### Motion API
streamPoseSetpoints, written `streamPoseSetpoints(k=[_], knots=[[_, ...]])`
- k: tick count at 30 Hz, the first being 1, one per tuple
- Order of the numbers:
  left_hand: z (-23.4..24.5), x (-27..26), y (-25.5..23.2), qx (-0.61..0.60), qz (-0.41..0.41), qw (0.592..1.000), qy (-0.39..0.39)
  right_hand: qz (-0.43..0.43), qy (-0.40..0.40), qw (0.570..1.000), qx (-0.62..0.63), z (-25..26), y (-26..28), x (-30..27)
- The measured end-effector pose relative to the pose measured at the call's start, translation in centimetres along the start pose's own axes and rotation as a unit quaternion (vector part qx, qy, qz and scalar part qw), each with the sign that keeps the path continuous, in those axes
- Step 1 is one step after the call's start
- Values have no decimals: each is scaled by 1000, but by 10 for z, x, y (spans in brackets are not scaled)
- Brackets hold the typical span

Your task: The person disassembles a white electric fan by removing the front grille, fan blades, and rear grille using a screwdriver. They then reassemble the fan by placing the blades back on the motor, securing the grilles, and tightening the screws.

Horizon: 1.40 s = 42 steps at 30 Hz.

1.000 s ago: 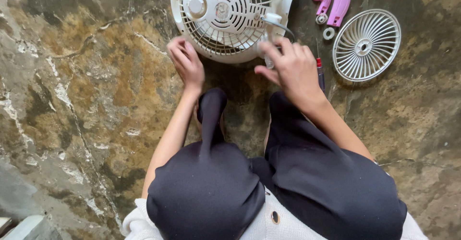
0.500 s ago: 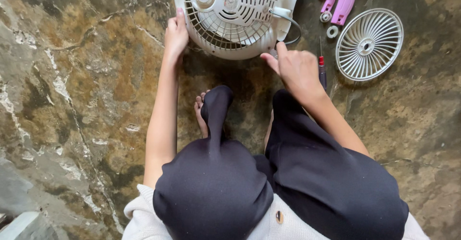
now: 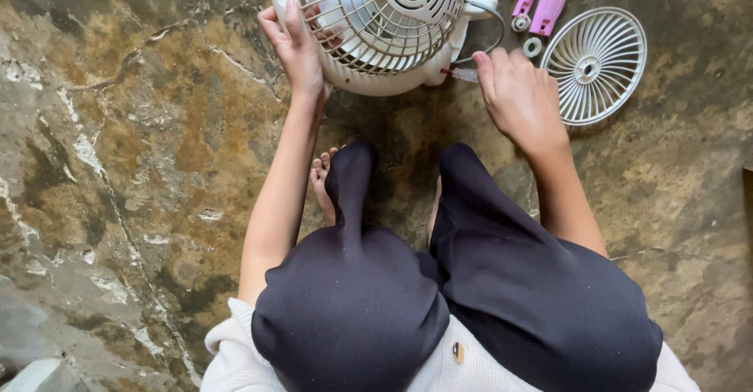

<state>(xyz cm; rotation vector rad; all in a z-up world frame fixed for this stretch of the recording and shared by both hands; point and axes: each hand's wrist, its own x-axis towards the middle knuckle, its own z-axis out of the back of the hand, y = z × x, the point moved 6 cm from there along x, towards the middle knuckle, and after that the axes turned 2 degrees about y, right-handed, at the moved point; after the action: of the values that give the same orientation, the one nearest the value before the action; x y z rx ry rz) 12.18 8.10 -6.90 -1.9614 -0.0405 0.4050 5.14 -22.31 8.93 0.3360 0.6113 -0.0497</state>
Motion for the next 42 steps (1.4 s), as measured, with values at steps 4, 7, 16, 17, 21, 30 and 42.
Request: streamPoseSetpoints(k=[4, 7, 16, 17, 21, 30, 42], knots=[[-39, -14, -36, 31, 31, 998, 48, 68, 88, 993, 43, -15, -35, 11], [-79, -22, -60, 44, -12, 993, 110, 287, -39, 957, 0, -15, -31, 3], [-155, -57, -88, 123, -72, 969, 203, 29, 112, 980, 161, -74, -84, 19], [-161, -60, -86, 138, -62, 966, 209, 66, 80, 982, 160, -74, -83, 20], [-189, -74, -80, 137, -93, 948, 270, 124, -171, 977, -21, -73, -88, -10], [-231, -125, -60, 327, -275, 810, 401, 13, -124, 988, 88, -154, -116, -37], [-223, -194, -51, 461, -503, 562, 467, 50, -169, 942, 285, -160, -112, -28]])
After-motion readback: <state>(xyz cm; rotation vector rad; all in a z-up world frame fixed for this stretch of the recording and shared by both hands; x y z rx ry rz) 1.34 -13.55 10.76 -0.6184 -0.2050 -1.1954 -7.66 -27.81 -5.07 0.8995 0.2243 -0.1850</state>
